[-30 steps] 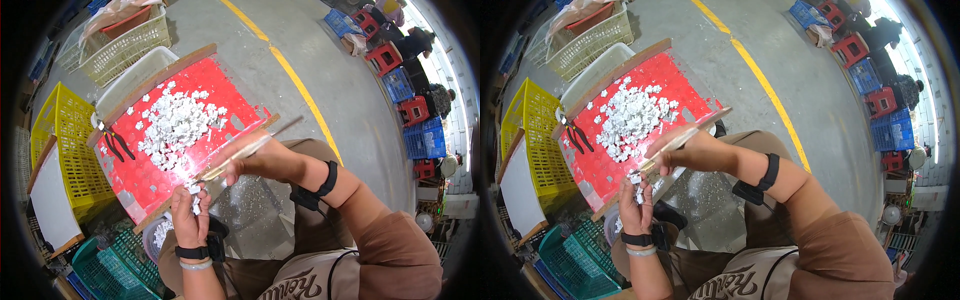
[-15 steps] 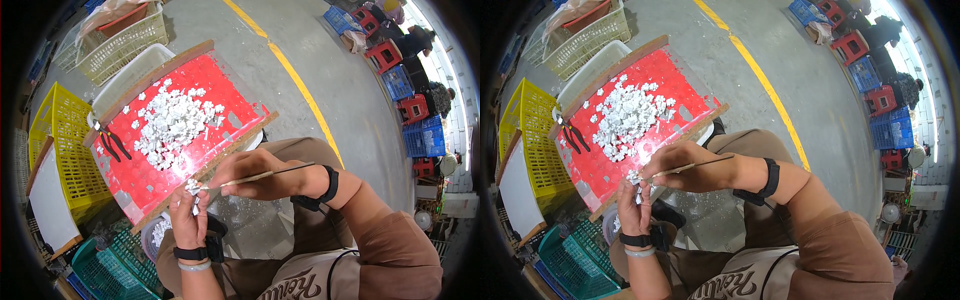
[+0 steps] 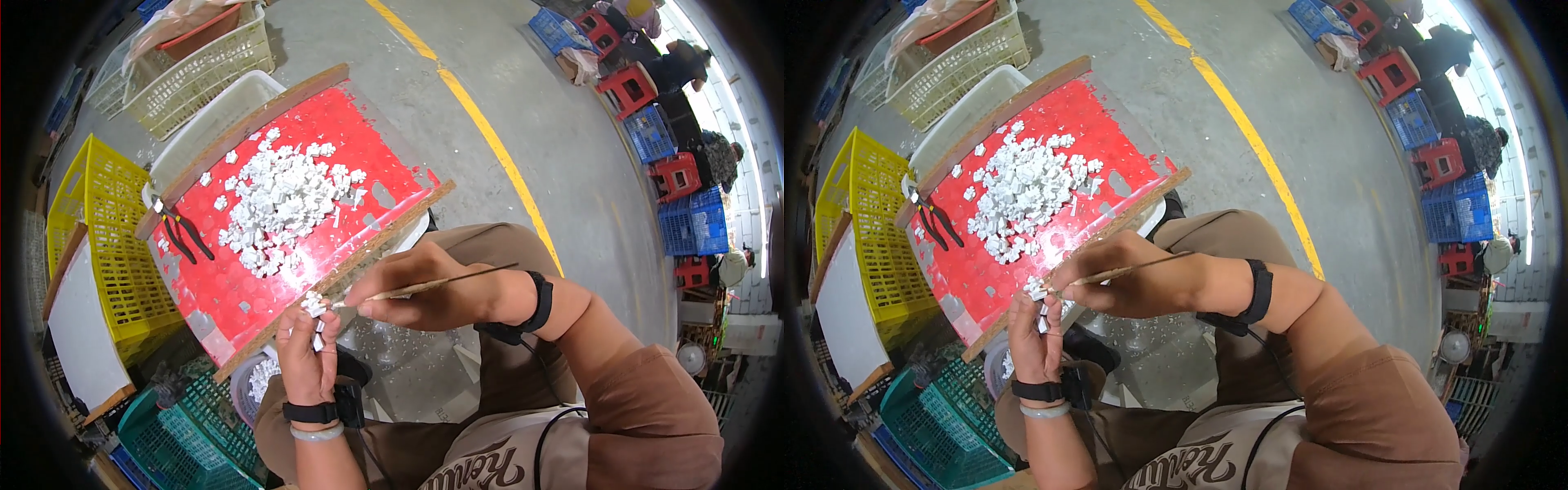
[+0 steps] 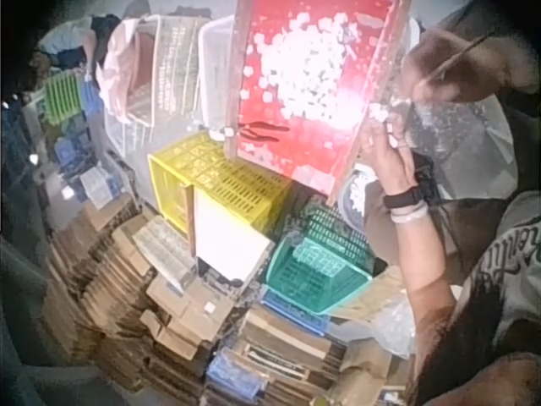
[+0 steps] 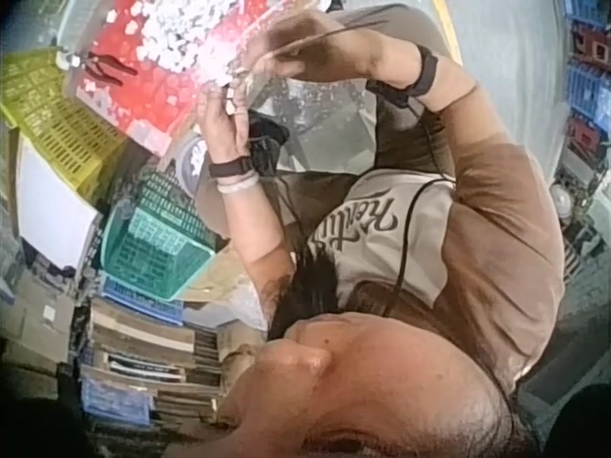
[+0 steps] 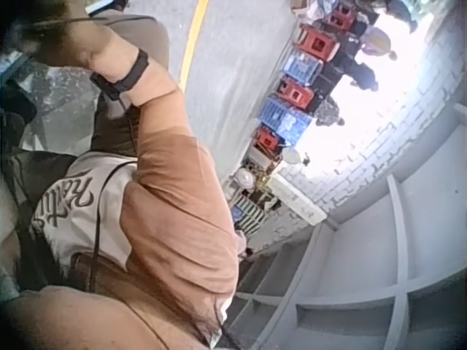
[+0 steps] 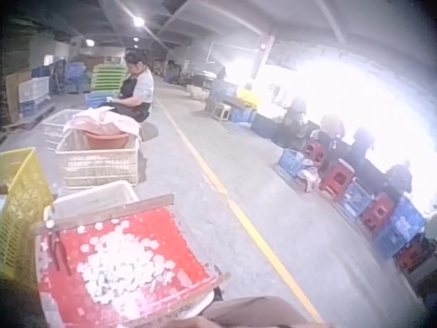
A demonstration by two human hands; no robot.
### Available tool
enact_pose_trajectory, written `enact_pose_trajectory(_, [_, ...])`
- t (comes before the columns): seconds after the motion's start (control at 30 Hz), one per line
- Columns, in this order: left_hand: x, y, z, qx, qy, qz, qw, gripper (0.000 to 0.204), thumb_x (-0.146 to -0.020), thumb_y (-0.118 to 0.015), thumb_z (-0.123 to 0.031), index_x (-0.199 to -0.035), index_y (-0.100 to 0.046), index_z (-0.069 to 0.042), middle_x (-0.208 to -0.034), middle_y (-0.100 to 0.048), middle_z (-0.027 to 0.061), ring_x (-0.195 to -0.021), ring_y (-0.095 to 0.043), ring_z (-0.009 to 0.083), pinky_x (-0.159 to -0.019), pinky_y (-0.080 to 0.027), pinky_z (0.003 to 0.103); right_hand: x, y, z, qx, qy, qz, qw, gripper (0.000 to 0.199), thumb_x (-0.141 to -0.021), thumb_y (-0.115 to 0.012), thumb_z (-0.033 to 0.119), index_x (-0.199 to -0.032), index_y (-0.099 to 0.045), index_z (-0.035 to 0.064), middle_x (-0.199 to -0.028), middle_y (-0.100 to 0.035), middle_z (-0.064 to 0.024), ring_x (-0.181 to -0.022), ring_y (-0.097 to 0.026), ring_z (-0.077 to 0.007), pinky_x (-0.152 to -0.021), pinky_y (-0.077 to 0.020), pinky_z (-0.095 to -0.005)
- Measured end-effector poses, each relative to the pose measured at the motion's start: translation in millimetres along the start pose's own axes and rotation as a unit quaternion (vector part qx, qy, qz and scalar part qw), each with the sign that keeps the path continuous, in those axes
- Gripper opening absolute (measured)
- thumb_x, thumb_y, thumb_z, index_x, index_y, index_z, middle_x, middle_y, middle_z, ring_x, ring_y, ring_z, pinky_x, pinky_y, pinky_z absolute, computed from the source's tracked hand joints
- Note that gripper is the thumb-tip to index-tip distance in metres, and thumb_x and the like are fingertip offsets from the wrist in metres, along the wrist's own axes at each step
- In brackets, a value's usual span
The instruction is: Manually inspecting, processing, and sorting small white plastic components at a factory workstation.
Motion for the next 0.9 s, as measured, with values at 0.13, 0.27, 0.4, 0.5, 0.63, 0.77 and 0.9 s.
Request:
enact_pose_trajectory(0.13, [1,-4,-2,0.005,0.000,0.007,1.000,0.009,-0.089,-0.059,-0.012,-0.092,-0.055,-0.004,-0.098,-0.063,0.0150,-0.083,-0.063,0.0181,-0.074,-0.056,0.028,2,-4,-3,0.007,0.032,-0.021,0.999,0.013,-0.082,-0.061,0.006,-0.095,-0.062,0.0037,-0.089,-0.066,-0.0124,-0.081,-0.065,-0.0284,-0.069,-0.0523,-0.0352])
enact_pose_trajectory(0.27, [2,-6,-4,0.005,-0.001,0.004,1.000,0.009,-0.089,-0.059,-0.012,-0.092,-0.055,-0.004,-0.098,-0.062,0.0142,-0.084,-0.063,0.0178,-0.075,-0.056,0.027,1,-5,-3,-0.002,0.046,-0.018,0.999,0.015,-0.082,-0.062,0.005,-0.097,-0.061,0.0043,-0.091,-0.066,-0.0120,-0.083,-0.064,-0.0309,-0.073,-0.0519,-0.0372])
enact_pose_trajectory(0.4, [2,-7,-4,0.004,-0.002,0.018,1.000,0.009,-0.090,-0.058,-0.013,-0.093,-0.055,-0.004,-0.096,-0.062,0.0120,-0.083,-0.063,0.0169,-0.074,-0.056,0.027,0,-7,3,0.026,0.081,-0.019,0.996,0.019,-0.081,-0.066,0.004,-0.099,-0.063,0.0018,-0.090,-0.066,-0.0117,-0.080,-0.065,-0.0278,-0.068,-0.0526,-0.0332])
enact_pose_trajectory(0.5, [4,-9,-5,0.003,0.001,0.011,1.000,0.010,-0.091,-0.057,-0.013,-0.094,-0.055,-0.004,-0.095,-0.062,0.0105,-0.083,-0.063,0.0160,-0.074,-0.056,0.027,1,-11,0,0.016,0.064,-0.011,0.998,0.014,-0.084,-0.060,0.005,-0.098,-0.062,0.0043,-0.094,-0.065,-0.0115,-0.083,-0.063,-0.0295,-0.074,-0.0512,-0.0349])
enact_pose_trajectory(0.63, [4,-7,-5,0.020,0.018,0.021,0.999,0.010,-0.092,-0.055,-0.012,-0.095,-0.056,-0.003,-0.093,-0.062,0.0089,-0.082,-0.063,0.0153,-0.074,-0.055,0.026,2,-11,-14,-0.097,-0.042,0.006,0.994,0.016,-0.087,-0.059,0.005,-0.102,-0.062,0.0025,-0.091,-0.065,-0.0113,-0.084,-0.064,-0.0242,-0.075,-0.0512,-0.0314])
enact_pose_trajectory(0.77, [3,-9,-2,0.006,0.012,0.032,0.999,0.012,-0.092,-0.054,-0.012,-0.097,-0.056,-0.001,-0.093,-0.062,0.0094,-0.080,-0.063,0.0154,-0.074,-0.055,0.026,4,-14,-28,-0.142,-0.097,-0.013,0.985,0.018,-0.091,-0.056,0.009,-0.106,-0.062,0.0013,-0.089,-0.067,-0.0092,-0.086,-0.064,-0.0165,-0.077,-0.0509,-0.0284])
enact_pose_trajectory(0.9, [3,-7,-3,0.018,0.012,0.018,1.000,0.012,-0.092,-0.055,-0.012,-0.098,-0.056,-0.001,-0.093,-0.062,0.0097,-0.080,-0.063,0.0159,-0.075,-0.055,0.026,3,-13,-15,-0.063,-0.070,0.003,0.996,0.019,-0.086,-0.058,0.004,-0.104,-0.062,0.0021,-0.098,-0.065,-0.0138,-0.091,-0.063,-0.0218,-0.078,-0.0505,-0.0322])
Point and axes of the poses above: each hand's wrist, its own x-axis away from the middle knuckle, its own y-axis out of the back of the hand, z = x × y, the point moved 9 cm from there along -x, towards the middle knuckle
